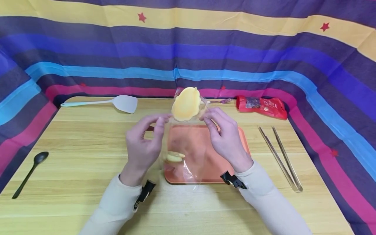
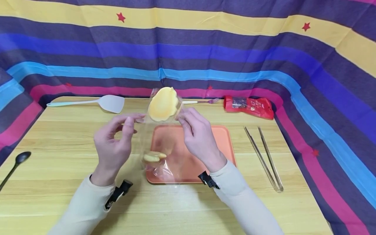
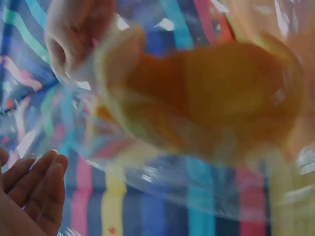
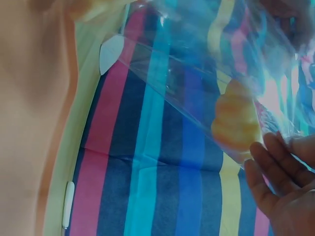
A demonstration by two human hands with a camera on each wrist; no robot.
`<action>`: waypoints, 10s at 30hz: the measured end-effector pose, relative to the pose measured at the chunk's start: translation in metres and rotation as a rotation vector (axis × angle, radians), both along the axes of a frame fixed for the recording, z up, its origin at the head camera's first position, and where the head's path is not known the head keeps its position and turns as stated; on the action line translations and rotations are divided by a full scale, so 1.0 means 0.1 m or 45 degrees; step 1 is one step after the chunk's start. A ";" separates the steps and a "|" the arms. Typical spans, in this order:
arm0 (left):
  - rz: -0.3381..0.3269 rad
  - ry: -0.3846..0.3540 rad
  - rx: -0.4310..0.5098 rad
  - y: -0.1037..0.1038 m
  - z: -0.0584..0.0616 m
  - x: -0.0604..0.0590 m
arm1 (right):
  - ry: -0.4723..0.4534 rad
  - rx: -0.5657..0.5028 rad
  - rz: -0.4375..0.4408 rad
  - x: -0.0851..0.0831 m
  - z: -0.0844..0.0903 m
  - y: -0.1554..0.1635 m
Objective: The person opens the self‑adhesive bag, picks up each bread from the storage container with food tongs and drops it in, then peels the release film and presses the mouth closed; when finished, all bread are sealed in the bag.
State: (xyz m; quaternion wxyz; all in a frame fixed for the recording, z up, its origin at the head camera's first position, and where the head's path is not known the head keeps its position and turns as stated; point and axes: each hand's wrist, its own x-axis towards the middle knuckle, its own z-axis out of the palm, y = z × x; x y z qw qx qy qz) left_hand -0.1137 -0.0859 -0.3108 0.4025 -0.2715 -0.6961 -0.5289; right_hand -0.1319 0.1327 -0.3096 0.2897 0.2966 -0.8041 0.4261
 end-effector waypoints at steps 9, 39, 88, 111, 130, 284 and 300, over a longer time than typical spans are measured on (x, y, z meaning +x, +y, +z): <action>-0.038 -0.643 -0.064 -0.19 -0.29 -0.39 | 0.064 -0.047 0.086 -0.05 -0.12 -0.01; -0.617 -1.274 -0.071 -0.12 -0.55 -0.59 | 0.072 -0.086 0.271 -0.01 -0.07 0.17; -0.408 -0.219 0.288 0.01 0.01 -0.17 | -0.145 -0.365 -0.056 -0.04 0.13 0.43; -0.477 -0.179 0.343 0.17 -0.03 -0.19 | -0.020 -0.551 0.171 -0.01 0.07 0.40; -0.537 -0.337 0.391 0.04 -0.16 -0.16 | -0.123 -0.544 0.116 0.00 0.03 0.50; -0.451 -0.261 0.125 0.17 -0.25 -0.19 | 0.315 -0.158 -0.164 -0.19 0.36 0.07; -0.438 -0.289 0.244 0.15 -0.24 -0.21 | -0.108 -0.978 0.011 -0.32 0.39 0.54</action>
